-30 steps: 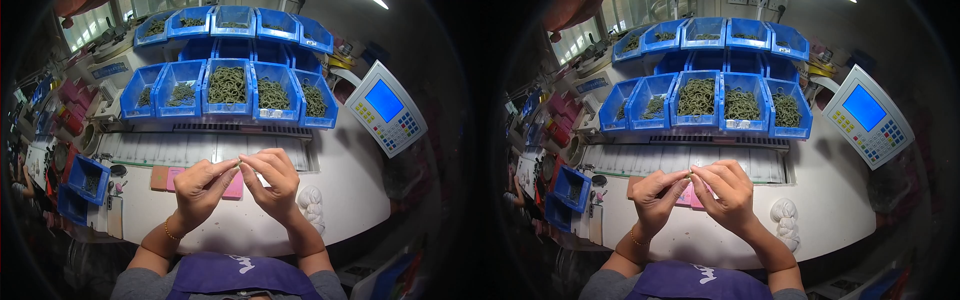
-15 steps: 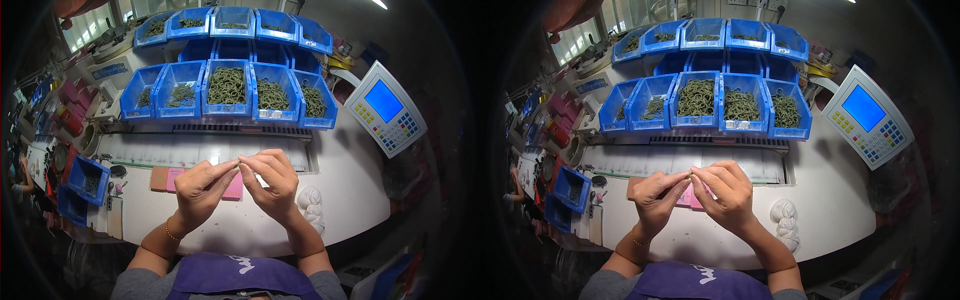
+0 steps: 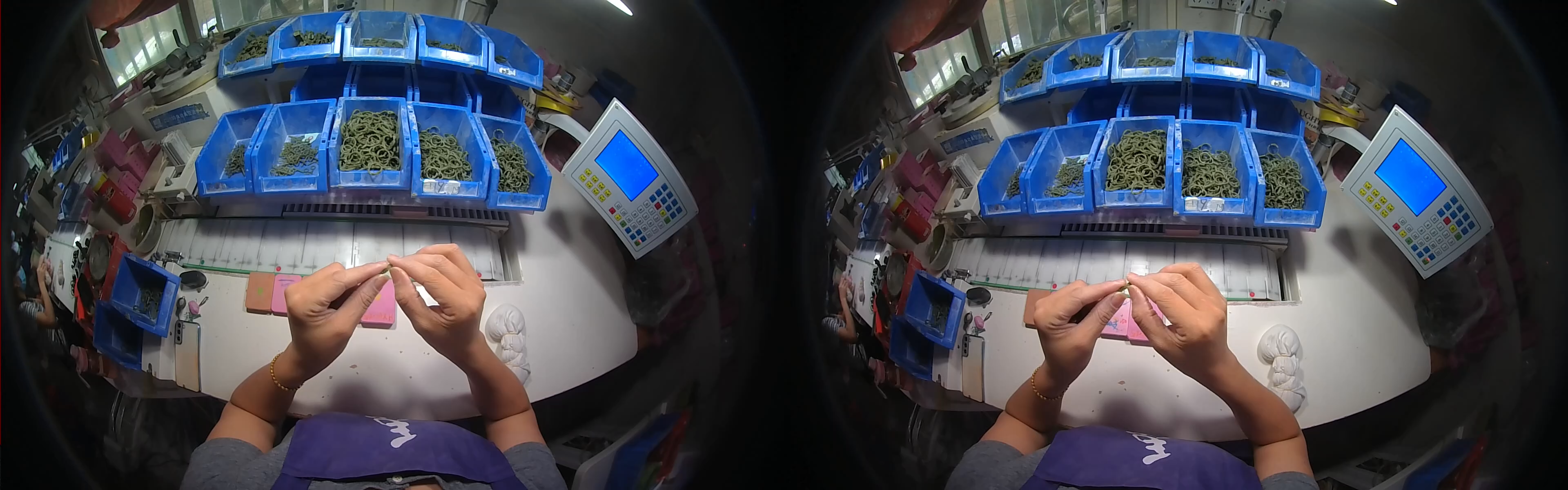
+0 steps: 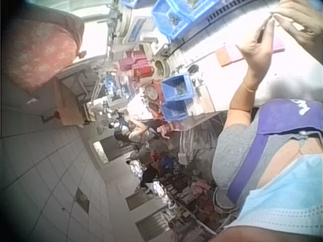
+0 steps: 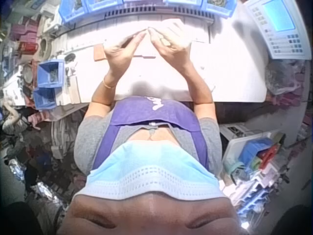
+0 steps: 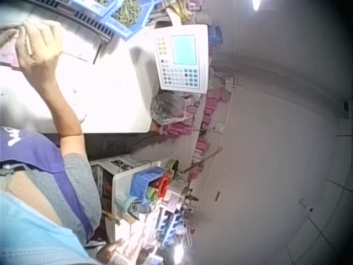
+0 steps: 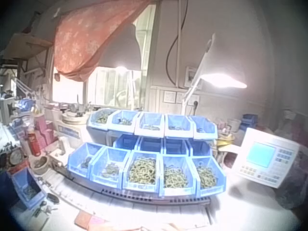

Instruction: Assembling green wicks into metal rings and placing them into molds.

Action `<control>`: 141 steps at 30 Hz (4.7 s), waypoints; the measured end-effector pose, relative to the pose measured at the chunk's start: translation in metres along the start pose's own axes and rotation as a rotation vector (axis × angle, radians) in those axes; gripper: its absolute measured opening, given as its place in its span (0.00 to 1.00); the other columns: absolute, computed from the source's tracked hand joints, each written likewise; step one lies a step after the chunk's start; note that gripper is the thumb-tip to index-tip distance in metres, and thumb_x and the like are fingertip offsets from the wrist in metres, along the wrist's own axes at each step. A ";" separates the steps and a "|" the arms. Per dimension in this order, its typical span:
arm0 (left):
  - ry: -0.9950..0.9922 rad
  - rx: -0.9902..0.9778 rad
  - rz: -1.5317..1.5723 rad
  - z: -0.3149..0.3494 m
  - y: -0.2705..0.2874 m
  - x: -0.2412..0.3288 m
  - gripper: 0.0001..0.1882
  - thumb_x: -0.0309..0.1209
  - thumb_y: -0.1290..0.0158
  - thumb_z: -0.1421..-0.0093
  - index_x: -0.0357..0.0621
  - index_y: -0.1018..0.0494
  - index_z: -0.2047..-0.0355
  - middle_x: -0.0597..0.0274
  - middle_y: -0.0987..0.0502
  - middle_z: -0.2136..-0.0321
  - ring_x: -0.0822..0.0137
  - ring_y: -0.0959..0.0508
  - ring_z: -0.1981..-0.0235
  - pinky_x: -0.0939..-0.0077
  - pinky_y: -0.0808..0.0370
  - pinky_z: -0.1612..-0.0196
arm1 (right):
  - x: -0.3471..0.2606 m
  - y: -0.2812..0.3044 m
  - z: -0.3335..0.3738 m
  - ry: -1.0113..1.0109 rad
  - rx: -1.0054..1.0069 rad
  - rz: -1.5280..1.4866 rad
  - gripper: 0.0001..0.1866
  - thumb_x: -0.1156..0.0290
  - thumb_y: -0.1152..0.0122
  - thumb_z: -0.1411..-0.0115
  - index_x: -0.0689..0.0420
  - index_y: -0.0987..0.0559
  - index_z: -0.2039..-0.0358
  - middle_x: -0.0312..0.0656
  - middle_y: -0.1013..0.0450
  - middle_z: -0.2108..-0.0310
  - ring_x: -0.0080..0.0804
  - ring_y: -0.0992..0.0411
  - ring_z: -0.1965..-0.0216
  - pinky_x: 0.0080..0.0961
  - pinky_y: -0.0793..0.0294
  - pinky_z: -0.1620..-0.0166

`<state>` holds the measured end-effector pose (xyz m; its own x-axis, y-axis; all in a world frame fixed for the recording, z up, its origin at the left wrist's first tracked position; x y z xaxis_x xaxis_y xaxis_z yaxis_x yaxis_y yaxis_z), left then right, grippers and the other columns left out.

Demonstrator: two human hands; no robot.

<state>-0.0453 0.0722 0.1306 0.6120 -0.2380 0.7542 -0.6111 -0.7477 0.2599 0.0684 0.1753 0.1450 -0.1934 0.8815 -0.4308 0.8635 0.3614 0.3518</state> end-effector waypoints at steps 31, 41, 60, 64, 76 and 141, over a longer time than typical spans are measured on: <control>0.672 -0.095 0.785 0.012 -0.017 -0.052 0.07 0.30 0.40 0.37 0.40 0.20 0.63 0.72 0.23 0.77 0.86 0.38 0.83 0.88 0.45 0.82 | 0.009 0.003 -0.001 -0.144 -0.012 -0.092 0.05 0.78 0.35 0.48 0.60 0.20 0.69 0.41 0.23 0.71 0.38 0.27 0.68 0.30 0.28 0.65; 0.522 -0.037 0.570 0.012 -0.012 -0.043 0.05 0.27 0.38 0.39 0.39 0.20 0.65 0.74 0.25 0.80 0.87 0.36 0.81 0.89 0.43 0.80 | 0.000 0.003 0.000 -0.014 0.030 0.042 0.10 0.79 0.30 0.54 0.57 0.18 0.69 0.38 0.23 0.71 0.37 0.26 0.68 0.30 0.26 0.65; 0.287 -0.046 0.276 0.007 -0.007 -0.029 0.06 0.21 0.39 0.41 0.35 0.18 0.63 0.67 0.20 0.74 0.83 0.27 0.74 0.89 0.34 0.72 | -0.003 0.003 0.000 0.061 0.041 0.124 0.09 0.78 0.30 0.55 0.58 0.18 0.71 0.37 0.23 0.73 0.36 0.26 0.69 0.29 0.27 0.68; 0.290 -0.042 0.270 0.006 -0.006 -0.025 0.06 0.21 0.39 0.42 0.35 0.18 0.63 0.67 0.21 0.74 0.83 0.28 0.74 0.88 0.35 0.72 | -0.003 0.003 -0.001 0.063 0.040 0.119 0.09 0.78 0.30 0.55 0.58 0.18 0.70 0.37 0.23 0.73 0.36 0.26 0.69 0.30 0.26 0.67; 0.306 -0.031 0.305 0.008 -0.007 -0.030 0.06 0.21 0.39 0.41 0.35 0.18 0.63 0.66 0.19 0.73 0.83 0.27 0.75 0.88 0.34 0.73 | -0.003 0.003 -0.001 0.054 0.044 0.118 0.09 0.79 0.31 0.56 0.59 0.18 0.71 0.37 0.23 0.73 0.37 0.26 0.69 0.30 0.26 0.67; 0.682 -0.126 0.746 0.013 -0.021 -0.052 0.06 0.31 0.39 0.38 0.42 0.21 0.69 0.71 0.23 0.77 0.86 0.38 0.82 0.88 0.45 0.81 | 0.019 -0.008 0.003 -0.207 -0.163 -0.201 0.05 0.73 0.34 0.44 0.60 0.20 0.70 0.42 0.22 0.70 0.38 0.27 0.66 0.31 0.29 0.61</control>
<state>-0.0573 0.0920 0.0779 -0.3390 -0.1831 0.9228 -0.7923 -0.4734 -0.3850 0.0590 0.1878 0.1310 -0.2388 0.7129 -0.6593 0.7286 0.5804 0.3637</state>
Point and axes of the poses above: each hand's wrist, its own z-axis away from the middle knuckle, its own y-axis out of the back of the hand, x = y × z, the point moved 8 cm from there along -z, towards the middle knuckle
